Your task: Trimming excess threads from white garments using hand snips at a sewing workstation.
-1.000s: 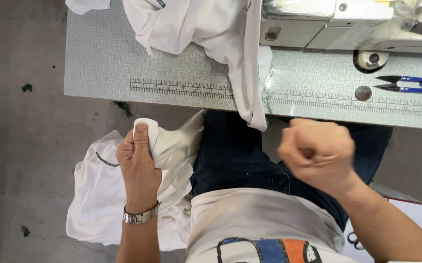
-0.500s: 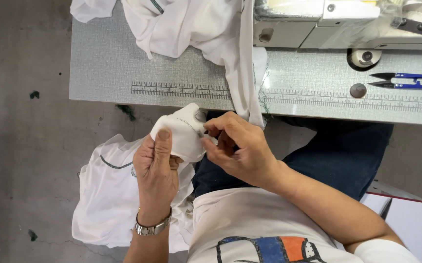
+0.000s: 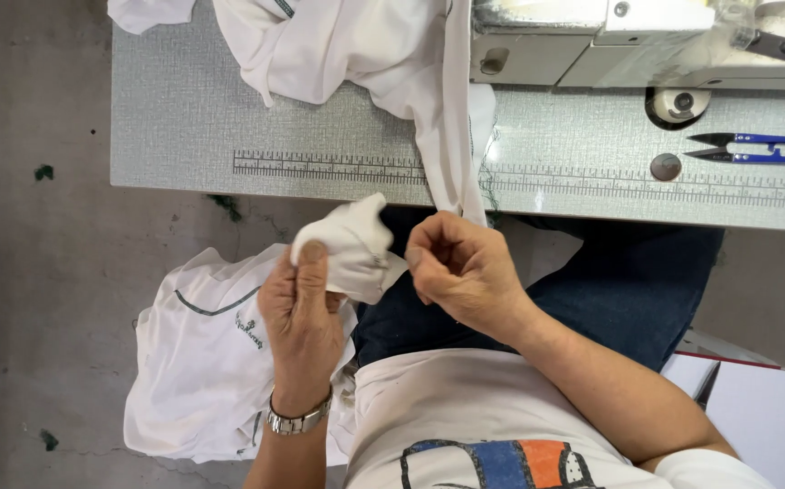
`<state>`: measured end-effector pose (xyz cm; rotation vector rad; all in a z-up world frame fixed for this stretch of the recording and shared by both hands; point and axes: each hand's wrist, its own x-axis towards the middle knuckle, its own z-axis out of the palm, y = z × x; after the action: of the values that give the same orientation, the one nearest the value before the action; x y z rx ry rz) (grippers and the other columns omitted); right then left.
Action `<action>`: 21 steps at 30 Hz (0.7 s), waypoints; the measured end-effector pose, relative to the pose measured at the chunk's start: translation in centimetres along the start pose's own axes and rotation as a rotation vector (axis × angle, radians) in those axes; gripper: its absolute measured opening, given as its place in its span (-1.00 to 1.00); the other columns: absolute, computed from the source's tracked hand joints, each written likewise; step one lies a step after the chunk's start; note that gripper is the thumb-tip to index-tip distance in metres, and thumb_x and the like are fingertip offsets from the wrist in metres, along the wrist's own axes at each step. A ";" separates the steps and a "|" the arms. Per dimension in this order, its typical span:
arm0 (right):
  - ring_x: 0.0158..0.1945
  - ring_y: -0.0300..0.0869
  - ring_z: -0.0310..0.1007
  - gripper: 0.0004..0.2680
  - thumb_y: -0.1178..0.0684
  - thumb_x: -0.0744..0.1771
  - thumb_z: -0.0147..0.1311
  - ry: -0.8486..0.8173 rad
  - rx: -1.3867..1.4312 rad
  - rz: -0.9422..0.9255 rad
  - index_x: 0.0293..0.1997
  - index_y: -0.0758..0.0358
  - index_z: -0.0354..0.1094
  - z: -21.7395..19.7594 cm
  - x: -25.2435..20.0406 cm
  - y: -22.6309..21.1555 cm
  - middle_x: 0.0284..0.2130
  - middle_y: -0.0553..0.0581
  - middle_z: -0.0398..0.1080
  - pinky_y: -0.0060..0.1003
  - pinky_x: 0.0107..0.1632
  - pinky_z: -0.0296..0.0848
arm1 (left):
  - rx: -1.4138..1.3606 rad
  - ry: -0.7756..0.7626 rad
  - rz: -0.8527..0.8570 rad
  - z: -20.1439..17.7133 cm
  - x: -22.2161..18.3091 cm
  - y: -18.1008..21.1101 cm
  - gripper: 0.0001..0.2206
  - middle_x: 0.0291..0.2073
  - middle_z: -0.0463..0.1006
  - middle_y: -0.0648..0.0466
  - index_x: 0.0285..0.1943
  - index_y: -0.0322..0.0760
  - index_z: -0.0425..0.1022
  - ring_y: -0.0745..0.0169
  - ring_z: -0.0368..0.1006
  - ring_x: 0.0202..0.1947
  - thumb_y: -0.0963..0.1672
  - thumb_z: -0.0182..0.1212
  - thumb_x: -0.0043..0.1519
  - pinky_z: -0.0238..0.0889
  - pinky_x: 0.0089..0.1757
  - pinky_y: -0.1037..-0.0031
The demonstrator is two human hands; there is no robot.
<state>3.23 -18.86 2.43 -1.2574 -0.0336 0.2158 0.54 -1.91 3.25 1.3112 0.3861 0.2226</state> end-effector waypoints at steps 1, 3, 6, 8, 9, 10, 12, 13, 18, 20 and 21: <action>-0.62 -0.35 0.23 -0.93 0.31 0.32 0.09 -0.001 0.000 -0.002 -0.38 0.34 0.38 -0.2 0.1 -0.4 -0.73 0.13 0.31 -0.53 -0.56 0.27 | 0.000 0.000 0.002 -1.2 0.2 -0.3 -0.77 -0.39 0.66 -0.17 -0.08 -0.44 0.54 0.09 0.67 -0.42 -0.11 0.09 0.39 0.64 -0.36 0.31; -0.48 -0.35 0.29 -0.94 0.23 0.36 0.05 -0.045 0.039 -0.016 -0.31 0.35 0.38 -0.5 0.0 -1.3 -0.59 0.21 0.47 -0.54 -0.43 0.25 | 0.692 0.132 0.399 -3.5 0.3 -1.0 -0.69 -0.75 0.34 0.14 -0.41 -0.21 0.43 0.33 0.17 -0.71 -0.12 0.05 0.47 0.27 -0.49 0.59; 0.22 -0.02 0.47 -0.58 0.03 0.34 0.15 -0.376 0.125 0.075 0.29 0.38 0.13 0.5 -0.1 -2.7 0.15 0.29 0.40 -0.18 0.26 0.50 | 0.943 -0.167 0.743 0.2 -1.9 0.5 -0.63 0.20 0.46 -0.25 0.33 -0.51 0.32 -0.17 0.46 0.21 -0.10 -0.07 0.47 0.38 0.18 0.19; -0.06 -0.18 0.42 -0.76 0.04 0.40 0.02 -0.319 0.064 -0.003 0.13 0.36 0.23 1.4 0.5 -2.0 -0.13 0.16 0.39 -0.33 -0.02 0.45 | 0.991 -0.225 0.810 1.2 -3.1 -0.2 -0.69 0.27 0.34 -0.26 0.26 -0.57 0.38 -0.22 0.35 0.25 -0.16 0.01 0.43 0.34 0.21 0.14; -0.35 -0.33 0.37 -0.85 0.06 0.46 -0.10 -0.259 0.006 -0.079 -0.03 0.33 0.34 1.9 0.8 -1.7 -0.41 0.03 0.38 -0.49 -0.30 0.41 | 1.040 -0.288 0.874 1.7 -3.5 -0.4 -0.74 0.34 0.22 -0.28 0.20 -0.63 0.43 -0.27 0.24 0.28 -0.23 0.09 0.40 0.30 0.25 0.09; -0.35 -0.33 0.37 -0.85 0.06 0.46 -0.10 -0.257 0.003 -0.083 -0.03 0.33 0.34 1.3 1.4 -0.9 -0.41 0.03 0.38 -0.49 -0.30 0.41 | 1.037 -0.289 0.879 1.5 -3.4 -0.2 -0.74 0.34 0.22 -0.28 0.20 -0.63 0.43 -0.27 0.24 0.28 -0.23 0.09 0.40 0.30 0.25 0.09; -0.35 -0.36 0.24 -0.85 0.12 0.45 -0.10 -0.173 -0.213 -0.078 -0.25 0.21 0.37 0.1 2.6 0.8 -0.44 -0.10 0.30 -0.48 -0.30 0.27 | 0.928 -0.490 0.786 0.9 -3.2 0.1 -0.63 0.40 0.21 -0.28 0.34 -0.54 0.36 -0.21 0.22 0.43 -0.28 0.05 0.33 0.18 0.36 0.08; -0.35 -0.36 0.24 -0.85 0.12 0.45 -0.10 -0.175 -0.216 -0.080 -0.25 0.21 0.37 -0.1 2.9 0.8 -0.44 -0.10 0.30 -0.48 -0.30 0.27 | 0.926 -0.486 0.789 0.6 -2.6 0.3 -0.63 0.40 0.21 -0.28 0.34 -0.54 0.36 -0.21 0.22 0.43 -0.28 0.05 0.33 0.18 0.36 0.08; -0.25 -0.34 0.39 -0.86 0.21 0.42 -0.04 -0.343 -0.231 -0.060 0.02 0.26 0.46 0.7 3.1 0.8 -0.32 -0.06 0.43 -0.50 -0.13 0.41 | 0.638 -0.521 0.568 -1.8 0.2 2.0 -0.16 0.58 -0.31 -0.21 0.59 -0.39 -0.35 -0.31 0.04 0.59 -0.16 0.28 0.30 0.26 0.35 -0.01; -0.30 -0.37 0.28 -0.90 0.16 0.41 0.03 -0.339 -0.195 -0.100 -0.09 0.23 0.50 2.3 3.5 -1.7 -0.45 -0.04 0.39 -0.47 -0.22 0.37 | 0.566 -0.491 0.465 -2.4 1.0 2.1 -0.32 0.38 -0.13 -0.16 0.48 -0.41 -0.17 -0.14 0.10 0.39 -0.16 0.24 0.32 0.27 0.20 0.13; -0.35 -0.40 0.17 -0.91 0.11 0.40 0.10 -0.329 -0.159 -0.137 -0.20 0.21 0.53 3.1 3.7 -2.9 -0.58 -0.01 0.36 -0.44 -0.31 0.34 | 0.491 -0.464 0.360 -2.7 1.4 2.1 -0.48 0.19 0.04 -0.11 0.37 -0.43 0.01 0.02 0.17 0.19 -0.16 0.20 0.33 0.28 0.04 0.27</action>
<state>6.83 -16.11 5.77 -1.3603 -0.4261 0.3035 0.88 1.54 4.48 1.8604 -0.2111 0.1178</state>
